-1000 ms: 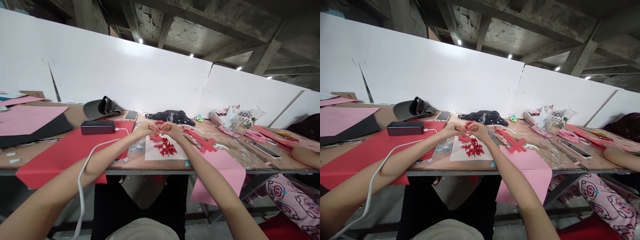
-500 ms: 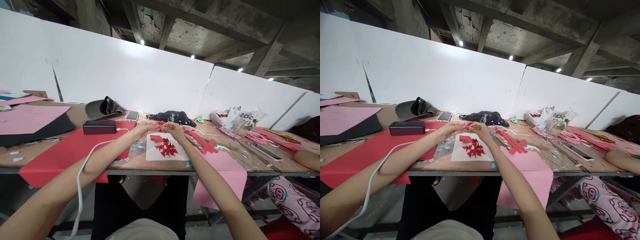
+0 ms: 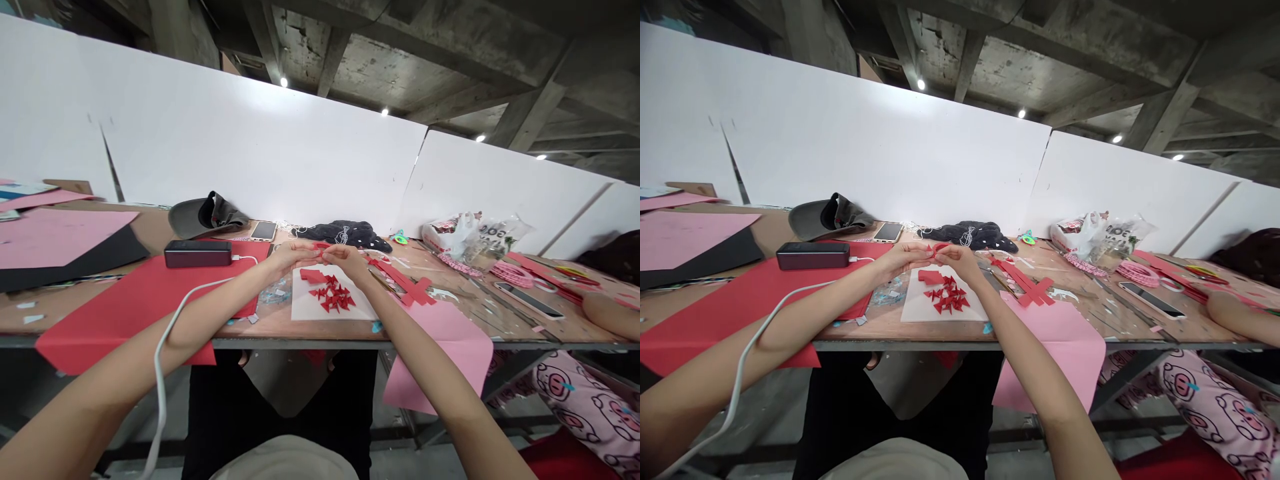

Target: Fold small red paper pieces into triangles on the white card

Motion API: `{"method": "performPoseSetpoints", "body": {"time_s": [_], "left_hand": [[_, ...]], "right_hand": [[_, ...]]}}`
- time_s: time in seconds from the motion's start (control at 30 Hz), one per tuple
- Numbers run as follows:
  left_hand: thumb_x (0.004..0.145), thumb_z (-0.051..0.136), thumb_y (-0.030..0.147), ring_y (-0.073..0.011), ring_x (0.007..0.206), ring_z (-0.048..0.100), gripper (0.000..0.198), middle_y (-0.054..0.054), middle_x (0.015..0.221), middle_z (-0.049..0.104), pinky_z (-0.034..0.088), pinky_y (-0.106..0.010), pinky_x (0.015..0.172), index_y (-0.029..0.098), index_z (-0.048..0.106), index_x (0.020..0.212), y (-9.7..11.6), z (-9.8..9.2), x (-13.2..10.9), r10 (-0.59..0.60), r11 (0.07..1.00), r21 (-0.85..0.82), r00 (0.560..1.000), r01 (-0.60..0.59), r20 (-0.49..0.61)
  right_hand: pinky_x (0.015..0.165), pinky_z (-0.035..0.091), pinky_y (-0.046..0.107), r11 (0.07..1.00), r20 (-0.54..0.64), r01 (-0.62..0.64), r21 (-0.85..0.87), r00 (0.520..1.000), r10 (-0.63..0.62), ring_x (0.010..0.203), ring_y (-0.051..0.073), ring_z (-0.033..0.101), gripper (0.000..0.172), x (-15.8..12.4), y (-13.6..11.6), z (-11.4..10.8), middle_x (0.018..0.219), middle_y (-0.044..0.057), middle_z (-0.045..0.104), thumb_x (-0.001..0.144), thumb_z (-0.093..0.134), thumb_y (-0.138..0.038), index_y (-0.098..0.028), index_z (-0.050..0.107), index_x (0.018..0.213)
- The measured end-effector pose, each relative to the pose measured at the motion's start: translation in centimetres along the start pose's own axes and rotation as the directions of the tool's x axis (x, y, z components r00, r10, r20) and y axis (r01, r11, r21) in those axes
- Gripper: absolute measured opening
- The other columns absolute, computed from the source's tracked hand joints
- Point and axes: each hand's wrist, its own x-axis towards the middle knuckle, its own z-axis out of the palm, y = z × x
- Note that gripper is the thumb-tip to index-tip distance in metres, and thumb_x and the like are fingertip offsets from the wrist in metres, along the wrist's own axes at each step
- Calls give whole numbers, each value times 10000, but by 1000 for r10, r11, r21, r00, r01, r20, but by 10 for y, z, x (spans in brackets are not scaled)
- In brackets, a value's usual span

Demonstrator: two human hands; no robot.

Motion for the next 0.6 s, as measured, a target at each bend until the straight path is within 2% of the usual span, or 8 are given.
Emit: {"method": "performPoseSetpoints", "body": {"time_s": [0.3, 0.47, 0.6], "left_hand": [[643, 756, 296, -237, 970, 640, 288, -116, 966, 705, 462, -352, 939, 125, 700, 867, -1, 3, -1, 41, 999, 13, 999, -42, 28], [634, 756, 326, -227, 826, 678, 232, -93, 842, 724, 524, -351, 825, 151, 705, 777, -7, 6, 3, 82, 976, 210, 993, -62, -89], [630, 754, 320, -231, 799, 680, 222, -82, 803, 724, 537, -346, 785, 165, 711, 784, -15, 4, 8, 91, 950, 306, 992, -60, -87]], "right_hand": [[637, 465, 270, 997, -3, 5, -75, 1000, -5, 638, 135, 578, 249, -1, 1, -1, 680, 19, 640, 734, 631, -412, -167, 663, 752], [593, 448, 268, 973, -23, 32, -228, 999, -39, 592, 139, 568, 244, -1, 7, -4, 628, 19, 630, 764, 586, -394, -167, 653, 705], [588, 438, 273, 918, -53, 81, -388, 993, -110, 580, 141, 562, 186, 0, 8, 0, 599, 12, 623, 768, 569, -315, -175, 632, 663]]}}
